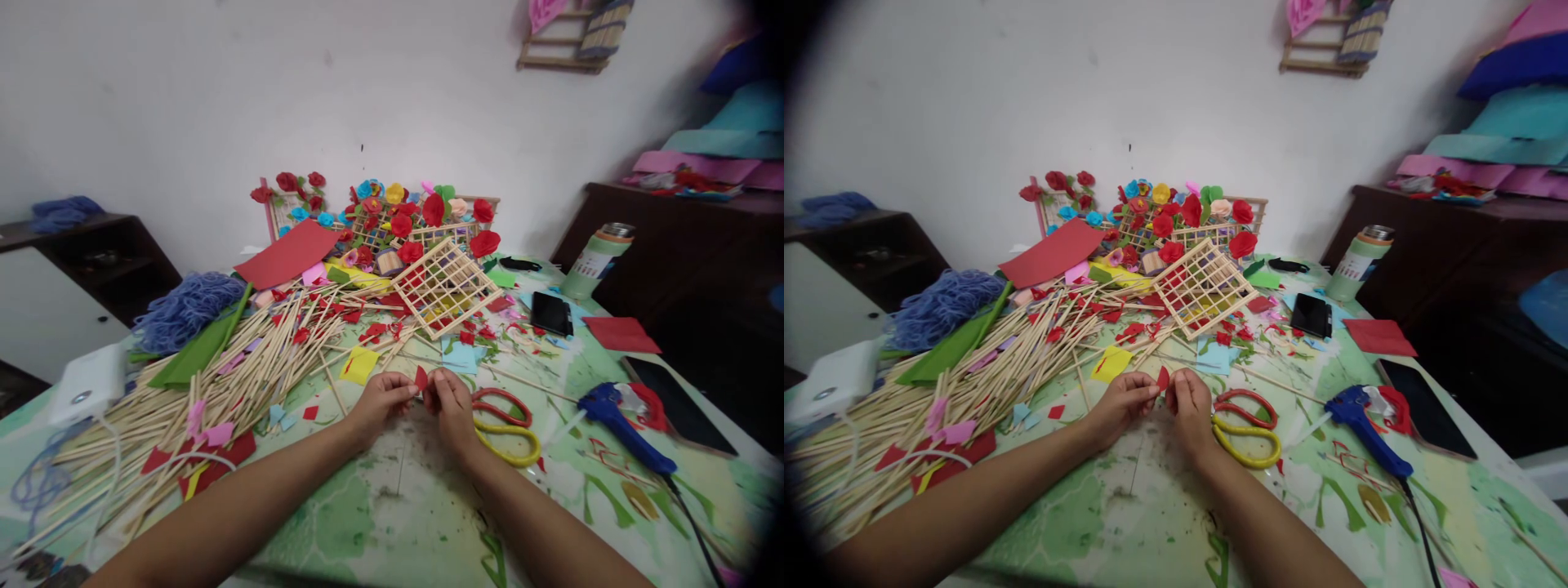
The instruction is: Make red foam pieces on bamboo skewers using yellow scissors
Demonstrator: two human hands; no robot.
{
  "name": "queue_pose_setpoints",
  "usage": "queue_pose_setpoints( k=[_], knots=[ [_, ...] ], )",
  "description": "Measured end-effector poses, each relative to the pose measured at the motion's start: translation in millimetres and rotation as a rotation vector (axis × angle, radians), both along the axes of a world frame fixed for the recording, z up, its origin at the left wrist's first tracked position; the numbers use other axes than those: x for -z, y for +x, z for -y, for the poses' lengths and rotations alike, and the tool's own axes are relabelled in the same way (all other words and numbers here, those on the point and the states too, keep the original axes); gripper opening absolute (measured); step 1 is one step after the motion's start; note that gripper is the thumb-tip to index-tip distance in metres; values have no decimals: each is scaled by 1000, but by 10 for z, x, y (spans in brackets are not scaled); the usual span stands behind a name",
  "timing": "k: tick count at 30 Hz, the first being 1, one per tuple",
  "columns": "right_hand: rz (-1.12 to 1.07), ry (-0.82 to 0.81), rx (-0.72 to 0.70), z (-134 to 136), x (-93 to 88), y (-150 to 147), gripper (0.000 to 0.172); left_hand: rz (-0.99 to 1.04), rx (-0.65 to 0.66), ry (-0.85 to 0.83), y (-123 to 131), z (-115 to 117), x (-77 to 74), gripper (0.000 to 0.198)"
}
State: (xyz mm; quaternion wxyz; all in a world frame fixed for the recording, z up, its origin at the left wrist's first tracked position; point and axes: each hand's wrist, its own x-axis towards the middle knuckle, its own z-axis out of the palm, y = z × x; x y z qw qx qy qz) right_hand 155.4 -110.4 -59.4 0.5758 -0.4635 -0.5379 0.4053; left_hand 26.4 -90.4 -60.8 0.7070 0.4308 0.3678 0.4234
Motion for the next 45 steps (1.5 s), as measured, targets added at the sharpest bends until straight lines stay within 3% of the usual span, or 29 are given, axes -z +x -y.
queue_pose_setpoints(
  k=[17, 38, 45],
  knots=[
    [174, -21, 44, -22, 55, 29, 27, -70, 57, 104, -2, -3, 57, 26],
    [50, 2, -33, -7, 68, 51, 32, -17, 108, 54, -7, -38, 84, 26],
    [48, -74, -45, -36, 89, 35, 19, -8, 102, 59, -4, -38, 78, 25]
  ],
)
